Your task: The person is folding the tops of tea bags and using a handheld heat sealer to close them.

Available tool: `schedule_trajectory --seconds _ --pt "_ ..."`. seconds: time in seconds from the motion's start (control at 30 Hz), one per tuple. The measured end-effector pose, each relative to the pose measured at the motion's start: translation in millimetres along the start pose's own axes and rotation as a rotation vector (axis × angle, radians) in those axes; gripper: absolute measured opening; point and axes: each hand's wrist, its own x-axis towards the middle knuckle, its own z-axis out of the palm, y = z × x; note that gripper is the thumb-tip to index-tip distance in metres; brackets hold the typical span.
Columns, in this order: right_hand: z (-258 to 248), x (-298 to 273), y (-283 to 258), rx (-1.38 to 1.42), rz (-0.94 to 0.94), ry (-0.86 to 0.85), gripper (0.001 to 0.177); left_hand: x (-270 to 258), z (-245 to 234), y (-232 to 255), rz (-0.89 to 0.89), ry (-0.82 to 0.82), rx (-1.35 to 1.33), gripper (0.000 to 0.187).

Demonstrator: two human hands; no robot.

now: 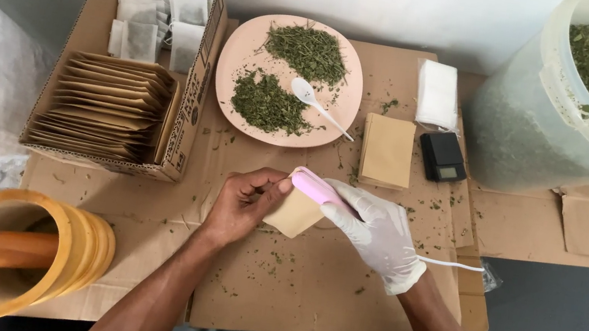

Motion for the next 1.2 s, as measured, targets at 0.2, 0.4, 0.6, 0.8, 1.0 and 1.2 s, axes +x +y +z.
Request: schedule_trajectory --seconds 0.2,0.4,0.6,0.8,1.0,1.2 --pt "-19 3 -4 0.018 0.207 -0.051 0.070 -3 -7 -17 -0.022 0.013 0.006 0.014" --pt "-48 5 -4 -0.172 0.287 0.039 0.076 -5 -16 -33 0.001 0.047 -0.021 0.016" --pt "-25 4 -5 -0.462 -0.024 -0.014 0.065 -4 -20 -28 -0.059 0.191 -0.043 0.018" --pt "18 17 73 -0.713 -0.350 0.109 0.064 -3 -26 -42 -0.070 0.260 -0.060 0.021" --pt "24 20 93 -0.754 -0.373 0.131 0.071 -1 -23 -28 -0.069 0.288 -0.067 0.023" --pt "-8 14 34 -0.437 -0.155 -0.019 0.050 -1 -19 -22 -0.048 0.319 -0.086 0.021"
